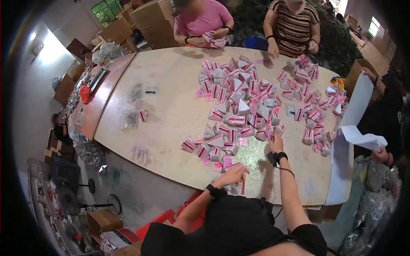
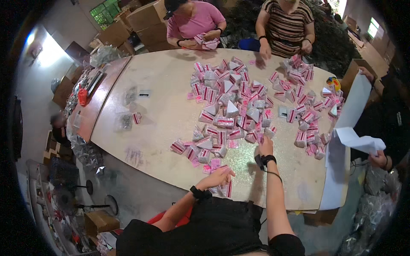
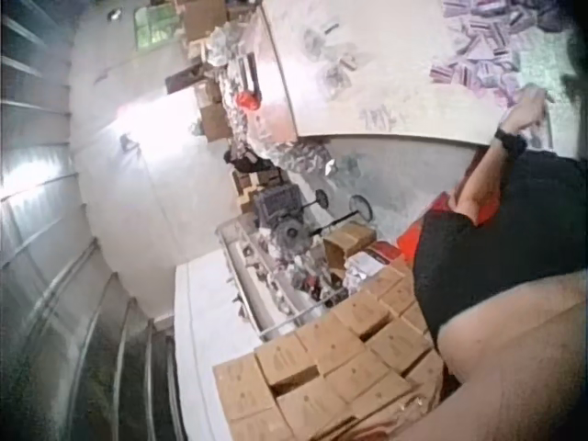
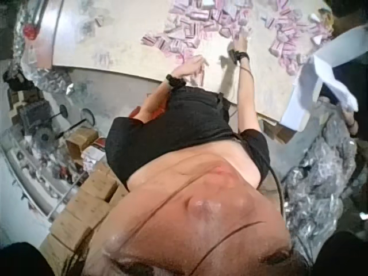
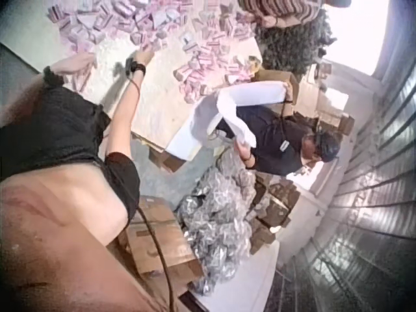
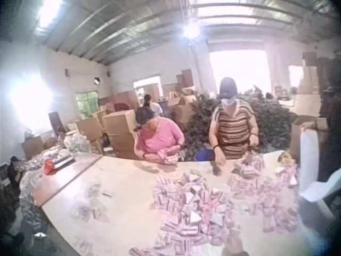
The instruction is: Packaging small pink and white products into small bags and then into larger clear plastic bags.
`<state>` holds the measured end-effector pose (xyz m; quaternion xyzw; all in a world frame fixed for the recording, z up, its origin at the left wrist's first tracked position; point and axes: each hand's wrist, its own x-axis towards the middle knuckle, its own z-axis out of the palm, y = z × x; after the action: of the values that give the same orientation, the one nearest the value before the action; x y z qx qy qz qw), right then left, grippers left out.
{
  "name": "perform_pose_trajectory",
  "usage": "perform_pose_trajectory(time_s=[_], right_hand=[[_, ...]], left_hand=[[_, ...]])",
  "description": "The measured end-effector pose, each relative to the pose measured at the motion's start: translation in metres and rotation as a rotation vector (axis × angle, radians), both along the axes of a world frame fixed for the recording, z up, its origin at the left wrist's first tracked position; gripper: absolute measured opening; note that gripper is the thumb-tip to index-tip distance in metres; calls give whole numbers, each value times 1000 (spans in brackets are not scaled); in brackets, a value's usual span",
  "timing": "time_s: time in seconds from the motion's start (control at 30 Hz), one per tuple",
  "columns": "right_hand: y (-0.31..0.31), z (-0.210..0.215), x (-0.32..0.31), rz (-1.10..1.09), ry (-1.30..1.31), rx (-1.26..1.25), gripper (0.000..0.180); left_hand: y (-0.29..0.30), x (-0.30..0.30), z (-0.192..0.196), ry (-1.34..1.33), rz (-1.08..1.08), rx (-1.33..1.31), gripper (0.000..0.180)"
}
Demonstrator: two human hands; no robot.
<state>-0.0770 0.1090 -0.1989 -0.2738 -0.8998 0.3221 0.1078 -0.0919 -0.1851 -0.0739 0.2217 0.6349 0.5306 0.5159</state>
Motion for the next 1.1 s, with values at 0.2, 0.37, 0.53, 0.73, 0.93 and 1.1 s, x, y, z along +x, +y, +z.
perform_pose_trajectory(time_s=[0.2,0.37,0.53,0.73,0.93,1.1], right_hand=[[-44,-3,-5,7,-296,201,68],[-83,-6,33,-24,-252,351,33],[-97,-41,84,-238,-108,-58,31],[-109,-14,135,248,-287,255,30],[-112,30,133,13,-275,142,34],[-115,13,110,90,42,320,34]], left_hand=[[-10,2,-11,-5,53,57,31],[-13,3,-25,112,58,31,23],[-7,3,-12,441,38,-15,33],[-10,10,-10,401,29,93,36],[-17,24,4,529,-37,-9,37],[-18,26,-5,523,62,37,37]])
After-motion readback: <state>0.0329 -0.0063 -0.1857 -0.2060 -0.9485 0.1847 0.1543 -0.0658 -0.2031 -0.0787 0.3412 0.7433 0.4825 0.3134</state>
